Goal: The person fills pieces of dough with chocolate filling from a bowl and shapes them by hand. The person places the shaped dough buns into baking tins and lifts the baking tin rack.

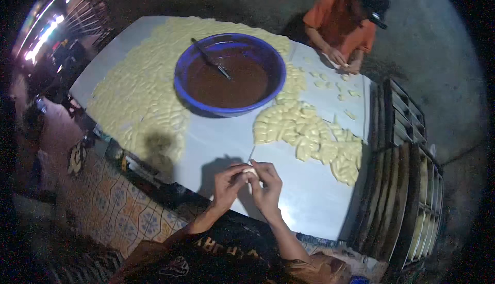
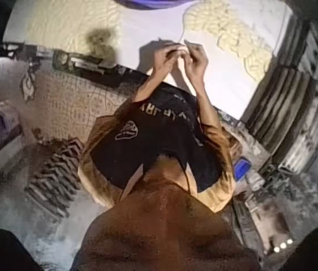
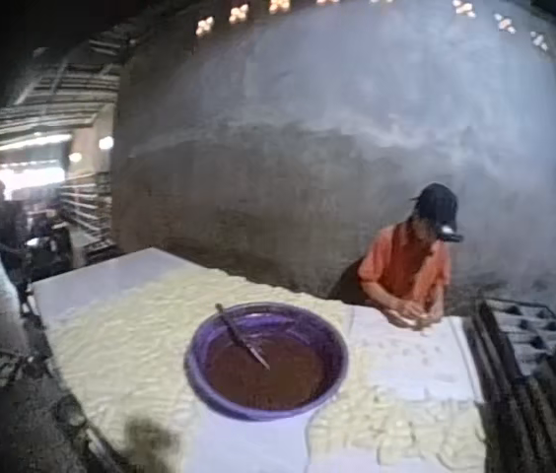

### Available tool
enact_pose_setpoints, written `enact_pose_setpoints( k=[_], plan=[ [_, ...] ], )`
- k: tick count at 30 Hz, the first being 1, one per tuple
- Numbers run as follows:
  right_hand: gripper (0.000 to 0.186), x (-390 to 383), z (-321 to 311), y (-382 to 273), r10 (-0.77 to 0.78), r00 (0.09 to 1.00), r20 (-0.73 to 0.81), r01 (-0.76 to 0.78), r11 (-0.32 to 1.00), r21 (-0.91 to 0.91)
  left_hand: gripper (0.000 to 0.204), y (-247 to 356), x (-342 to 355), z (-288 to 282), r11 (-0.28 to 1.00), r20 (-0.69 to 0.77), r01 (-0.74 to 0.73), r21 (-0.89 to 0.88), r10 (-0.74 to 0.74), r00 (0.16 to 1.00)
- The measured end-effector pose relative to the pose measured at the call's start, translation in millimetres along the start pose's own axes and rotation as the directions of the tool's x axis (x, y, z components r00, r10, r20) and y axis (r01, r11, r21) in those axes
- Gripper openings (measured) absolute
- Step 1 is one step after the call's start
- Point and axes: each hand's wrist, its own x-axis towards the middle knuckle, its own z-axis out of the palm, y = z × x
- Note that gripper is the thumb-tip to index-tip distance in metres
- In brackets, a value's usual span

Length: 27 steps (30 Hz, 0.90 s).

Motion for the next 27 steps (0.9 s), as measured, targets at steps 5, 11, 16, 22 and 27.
enact_pose_setpoints(
  k=[5, 11, 16, 22, 27],
  plan=[
    [0.023, -6, 25, -1, 0.283, 0.948, 0.145, -0.304, 0.942, 0.145, 0.021, -6, -14, -31, 0.994, -0.213, 0.040, 0.097, -0.018, 0.977],
    [0.018, -1, 28, 6, 0.087, 0.991, 0.098, -0.082, 0.995, -0.054, 0.024, -5, -10, -35, 0.986, -0.170, 0.111, 0.121, -0.090, 0.981],
    [0.047, 43, 17, 14, -0.002, 0.965, 0.262, -0.022, 0.996, 0.088, 0.015, -16, 14, -25, 0.996, -0.134, 0.081, 0.032, -0.076, 0.988],
    [0.081, 70, 4, 42, 0.058, 0.936, 0.347, -0.185, 0.920, 0.344, 0.058, -7, 61, 1, 0.283, 0.372, 0.468, -0.837, -0.331, 0.867],
    [0.109, 94, -24, 78, 0.232, 0.918, 0.323, -0.347, 0.864, 0.365, 0.091, -17, 202, -28, 0.472, 0.645, 0.555, -0.685, 0.039, 0.763]
  ],
)
